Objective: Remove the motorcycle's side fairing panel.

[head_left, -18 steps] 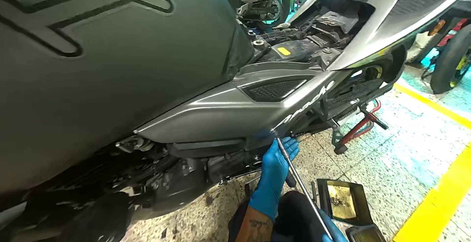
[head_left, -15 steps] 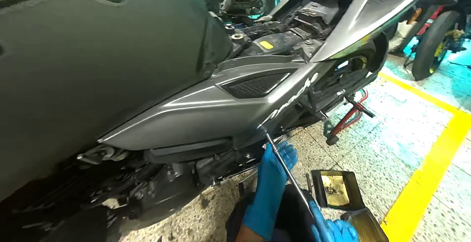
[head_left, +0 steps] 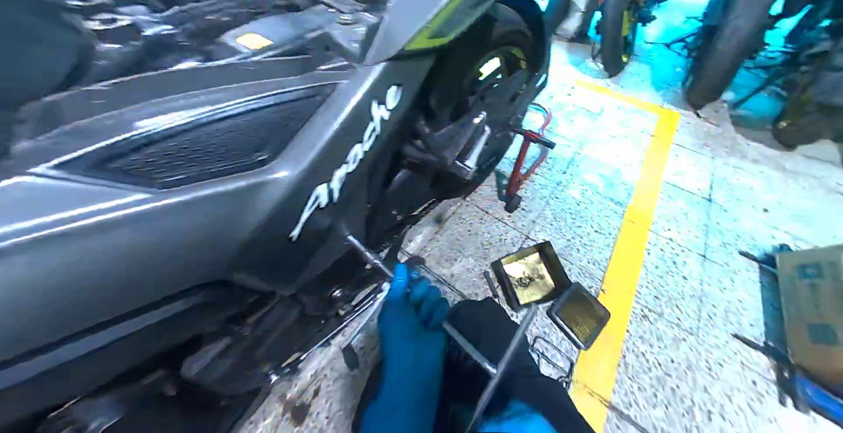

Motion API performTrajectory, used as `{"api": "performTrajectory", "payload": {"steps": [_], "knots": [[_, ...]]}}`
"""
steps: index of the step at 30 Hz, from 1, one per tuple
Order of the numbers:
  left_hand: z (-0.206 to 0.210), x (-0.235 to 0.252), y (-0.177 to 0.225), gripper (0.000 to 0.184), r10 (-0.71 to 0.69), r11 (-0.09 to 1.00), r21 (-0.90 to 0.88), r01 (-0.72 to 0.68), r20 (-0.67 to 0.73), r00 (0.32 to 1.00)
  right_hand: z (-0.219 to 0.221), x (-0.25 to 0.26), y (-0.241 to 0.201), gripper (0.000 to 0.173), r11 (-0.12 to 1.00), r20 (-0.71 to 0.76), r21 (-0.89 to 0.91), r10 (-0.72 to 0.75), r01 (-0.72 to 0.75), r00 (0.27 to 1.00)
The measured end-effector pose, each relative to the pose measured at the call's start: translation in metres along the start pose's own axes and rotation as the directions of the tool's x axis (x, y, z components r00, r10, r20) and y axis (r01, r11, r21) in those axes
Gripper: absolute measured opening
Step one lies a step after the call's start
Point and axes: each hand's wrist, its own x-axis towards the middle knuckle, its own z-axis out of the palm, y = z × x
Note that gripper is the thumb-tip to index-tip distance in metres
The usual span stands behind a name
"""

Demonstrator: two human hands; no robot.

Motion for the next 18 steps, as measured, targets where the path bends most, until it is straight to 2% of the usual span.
{"api": "performTrajectory", "payload": {"steps": [1, 2, 3, 4, 5, 6, 7, 8, 10, 11, 12, 13, 15, 17, 18], "knots": [[-0.003, 0.001, -0.002, 0.047, 0.025, 0.999, 0.027, -0.026, 0.025, 0.999, -0.008, 0.009, -0.009, 0.016, 0.999, -0.006, 0.023, -0.035, 0.035, 0.999], [-0.007, 0.003, -0.003, 0.049, 0.022, 0.999, 0.029, -0.023, 0.023, 0.999, -0.018, 0.021, -0.011, 0.021, 0.998, -0.019, 0.056, 0.034, -0.033, 0.999], [-0.013, 0.006, -0.002, 0.052, -0.001, 1.000, -0.006, 0.001, 0.019, 1.000, -0.024, 0.032, -0.005, 0.032, 0.976, -0.025, 0.110, 0.192, -0.188, 0.981], [-0.013, 0.007, 0.002, 0.052, -0.029, 0.999, -0.030, 0.029, -0.002, 1.000, -0.026, 0.039, 0.007, 0.036, 0.939, -0.069, 0.139, 0.327, -0.316, 0.942], [-0.011, 0.008, 0.006, 0.052, -0.050, 0.998, -0.049, 0.049, -0.023, 0.998, -0.023, 0.038, 0.019, 0.039, 0.900, -0.050, 0.148, 0.420, -0.409, 0.906], [-0.008, 0.010, 0.008, 0.052, -0.055, 0.996, -0.066, 0.053, -0.029, 0.998, -0.019, 0.033, 0.021, 0.040, 0.868, 0.054, 0.113, 0.480, -0.483, 0.875], [-0.006, 0.013, 0.008, 0.051, -0.046, 0.996, -0.075, 0.044, -0.021, 0.999, -0.024, 0.031, 0.009, 0.037, 0.839, 0.254, 0.079, 0.506, -0.539, 0.824], [-0.004, 0.016, 0.006, 0.049, -0.033, 0.997, -0.072, 0.031, -0.028, 0.999, -0.027, 0.030, -0.007, 0.032, 0.869, 0.334, 0.067, 0.443, -0.489, 0.832], [-0.005, 0.019, 0.005, 0.048, -0.018, 0.999, -0.037, 0.016, -0.054, 0.998, -0.035, 0.023, -0.027, 0.025, 0.967, 0.182, 0.130, 0.195, -0.220, 0.964], [-0.009, 0.017, 0.004, 0.047, -0.016, 1.000, -0.020, 0.015, -0.056, 0.998, -0.039, 0.024, -0.026, 0.027, 0.978, 0.057, 0.132, 0.157, -0.163, 0.986], [-0.012, 0.017, 0.006, 0.046, -0.012, 1.000, -0.011, 0.012, -0.057, 0.998, -0.039, 0.028, -0.013, 0.031, 0.975, -0.034, 0.121, 0.191, -0.186, 0.981], [-0.012, 0.018, 0.007, 0.046, -0.007, 1.000, 0.001, 0.007, -0.050, 0.999, -0.034, 0.031, 0.005, 0.037, 0.964, -0.060, 0.096, 0.253, -0.247, 0.966], [-0.012, 0.021, 0.008, 0.048, 0.003, 1.000, 0.013, -0.002, -0.020, 1.000, -0.005, 0.010, 0.031, 0.041, 0.963, -0.031, 0.016, 0.270, -0.269, 0.962], [-0.012, 0.029, 0.004, 0.050, 0.038, 0.999, 0.002, -0.038, 0.020, 0.999, 0.009, -0.011, 0.016, 0.031, 0.984, 0.042, 0.093, 0.152, -0.155, 0.987], [-0.013, 0.033, 0.003, 0.051, 0.051, 0.999, 0.006, -0.051, 0.040, 0.998, -0.001, -0.007, 0.003, 0.027, 0.986, 0.060, 0.151, 0.067, -0.076, 0.996]]}}
